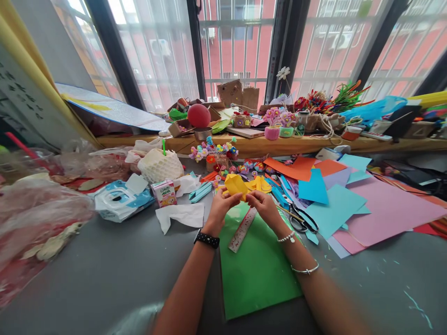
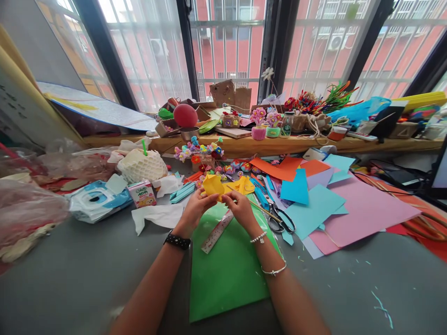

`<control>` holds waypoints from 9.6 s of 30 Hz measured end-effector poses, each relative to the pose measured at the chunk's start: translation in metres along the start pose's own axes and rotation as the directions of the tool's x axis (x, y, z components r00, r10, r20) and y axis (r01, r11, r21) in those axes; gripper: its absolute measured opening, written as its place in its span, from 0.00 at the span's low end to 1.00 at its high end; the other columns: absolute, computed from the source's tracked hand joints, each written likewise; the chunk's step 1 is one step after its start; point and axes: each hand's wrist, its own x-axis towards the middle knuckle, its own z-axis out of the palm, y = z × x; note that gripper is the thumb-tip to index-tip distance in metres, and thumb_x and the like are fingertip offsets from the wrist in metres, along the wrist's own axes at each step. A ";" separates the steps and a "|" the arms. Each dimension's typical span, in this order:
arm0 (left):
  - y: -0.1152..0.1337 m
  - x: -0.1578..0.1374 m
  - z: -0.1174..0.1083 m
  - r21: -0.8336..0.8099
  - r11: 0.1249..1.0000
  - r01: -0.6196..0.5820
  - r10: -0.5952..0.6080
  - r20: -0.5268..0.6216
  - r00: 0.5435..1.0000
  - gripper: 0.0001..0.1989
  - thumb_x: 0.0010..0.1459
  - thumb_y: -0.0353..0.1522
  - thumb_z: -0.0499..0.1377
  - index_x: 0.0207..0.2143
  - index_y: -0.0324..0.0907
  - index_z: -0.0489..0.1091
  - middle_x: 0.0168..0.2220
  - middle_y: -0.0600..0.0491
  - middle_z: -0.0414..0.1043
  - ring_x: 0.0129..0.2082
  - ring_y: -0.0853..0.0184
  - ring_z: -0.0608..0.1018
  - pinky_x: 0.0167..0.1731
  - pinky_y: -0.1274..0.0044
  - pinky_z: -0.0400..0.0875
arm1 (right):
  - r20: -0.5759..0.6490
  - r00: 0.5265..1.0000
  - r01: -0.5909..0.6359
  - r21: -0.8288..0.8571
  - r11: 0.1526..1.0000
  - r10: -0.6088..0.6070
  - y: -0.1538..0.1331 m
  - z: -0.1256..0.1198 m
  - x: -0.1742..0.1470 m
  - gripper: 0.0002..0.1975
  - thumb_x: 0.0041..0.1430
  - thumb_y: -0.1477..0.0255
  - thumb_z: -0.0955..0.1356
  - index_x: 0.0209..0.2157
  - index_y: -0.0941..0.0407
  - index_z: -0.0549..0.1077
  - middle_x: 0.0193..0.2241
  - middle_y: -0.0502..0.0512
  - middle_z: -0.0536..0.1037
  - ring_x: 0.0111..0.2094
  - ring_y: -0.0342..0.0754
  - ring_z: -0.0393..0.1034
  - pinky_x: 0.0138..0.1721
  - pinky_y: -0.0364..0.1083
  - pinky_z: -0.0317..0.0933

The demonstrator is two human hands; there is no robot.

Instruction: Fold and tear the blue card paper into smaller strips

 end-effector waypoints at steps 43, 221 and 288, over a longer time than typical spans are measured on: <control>-0.006 0.005 0.000 0.198 0.964 -0.176 0.173 0.032 0.984 0.23 0.35 0.30 0.66 0.33 0.40 0.58 0.26 0.56 0.71 0.25 0.70 0.74 0.24 0.82 0.66 | 0.029 0.999 -0.024 -0.082 0.996 0.026 0.003 -0.006 0.003 0.11 0.47 0.63 0.65 0.22 0.58 0.67 0.21 0.51 0.69 0.23 0.42 0.62 0.25 0.41 0.58; 0.011 0.002 -0.013 0.560 0.816 -0.144 0.110 0.095 0.989 0.09 0.39 0.34 0.62 0.24 0.38 0.74 0.24 0.54 0.74 0.23 0.72 0.73 0.22 0.83 0.68 | -0.013 0.969 -0.243 0.164 0.956 0.249 0.000 -0.015 0.003 0.15 0.38 0.62 0.69 0.21 0.62 0.73 0.15 0.48 0.69 0.15 0.37 0.59 0.19 0.39 0.54; 0.014 0.002 -0.015 0.217 0.976 -0.022 -0.004 0.118 0.993 0.17 0.34 0.34 0.66 0.29 0.35 0.72 0.30 0.52 0.73 0.28 0.71 0.74 0.30 0.80 0.71 | 0.079 0.990 -0.121 0.106 0.987 0.113 -0.007 -0.019 0.001 0.14 0.43 0.62 0.68 0.23 0.59 0.67 0.15 0.47 0.68 0.15 0.37 0.59 0.18 0.39 0.54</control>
